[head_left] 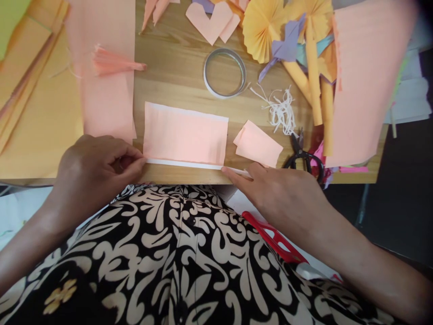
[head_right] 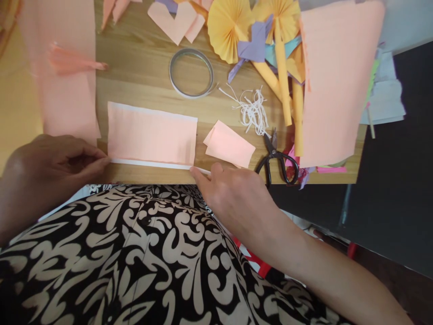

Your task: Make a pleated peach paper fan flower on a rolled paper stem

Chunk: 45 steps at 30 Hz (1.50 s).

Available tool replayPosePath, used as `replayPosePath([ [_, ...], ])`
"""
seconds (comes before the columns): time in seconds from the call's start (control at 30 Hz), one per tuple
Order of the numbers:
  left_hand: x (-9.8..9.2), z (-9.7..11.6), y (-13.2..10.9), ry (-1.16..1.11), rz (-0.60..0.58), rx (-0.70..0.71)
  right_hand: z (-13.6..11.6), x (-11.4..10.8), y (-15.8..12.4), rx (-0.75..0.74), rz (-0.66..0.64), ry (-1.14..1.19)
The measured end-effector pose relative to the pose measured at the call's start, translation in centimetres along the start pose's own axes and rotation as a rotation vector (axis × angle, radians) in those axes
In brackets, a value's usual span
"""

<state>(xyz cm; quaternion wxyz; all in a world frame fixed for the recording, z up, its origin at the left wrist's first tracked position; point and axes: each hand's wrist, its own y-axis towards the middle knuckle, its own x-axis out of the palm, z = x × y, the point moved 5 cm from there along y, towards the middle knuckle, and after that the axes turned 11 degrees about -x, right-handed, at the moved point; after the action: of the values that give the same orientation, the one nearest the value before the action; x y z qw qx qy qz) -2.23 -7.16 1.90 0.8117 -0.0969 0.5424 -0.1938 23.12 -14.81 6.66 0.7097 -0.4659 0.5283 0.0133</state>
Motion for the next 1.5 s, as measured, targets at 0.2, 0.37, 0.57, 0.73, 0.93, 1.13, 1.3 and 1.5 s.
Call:
replayPosePath([
  [0.2, -0.06, 0.0, 0.17, 0.001, 0.005, 0.012, 0.03, -0.25, 0.16, 0.009, -0.045, 0.006],
  [0.37, -0.22, 0.1, 0.09, -0.015, 0.019, 0.026, 0.07, -0.2, 0.22, 0.011, -0.046, 0.019],
  [0.57, -0.04, 0.33, -0.03, -0.01, 0.017, 0.035, 0.1, -0.21, 0.25, 0.02, -0.044, 0.008],
  [0.73, -0.14, 0.37, 0.08, -0.007, 0.038, 0.041, 0.19, -0.26, 0.35, 0.036, -0.013, 0.013],
  [0.93, -0.13, 0.47, 0.17, 0.018, 0.047, 0.055, 0.3, -0.05, 0.42, 0.06, -0.015, 0.032],
  [1.13, -0.04, 0.5, 0.35, 0.046, 0.041, 0.05, 0.22, -0.02, 0.42, 0.054, -0.032, 0.013],
  [1.3, -0.08, 0.4, 0.32, 0.039, 0.045, 0.049, 0.17, -0.04, 0.38, 0.038, -0.046, -0.01],
  [1.5, 0.16, 0.23, 0.43, 0.065, 0.026, 0.023, 0.21, 0.01, 0.48, 0.052, -0.081, 0.047],
])
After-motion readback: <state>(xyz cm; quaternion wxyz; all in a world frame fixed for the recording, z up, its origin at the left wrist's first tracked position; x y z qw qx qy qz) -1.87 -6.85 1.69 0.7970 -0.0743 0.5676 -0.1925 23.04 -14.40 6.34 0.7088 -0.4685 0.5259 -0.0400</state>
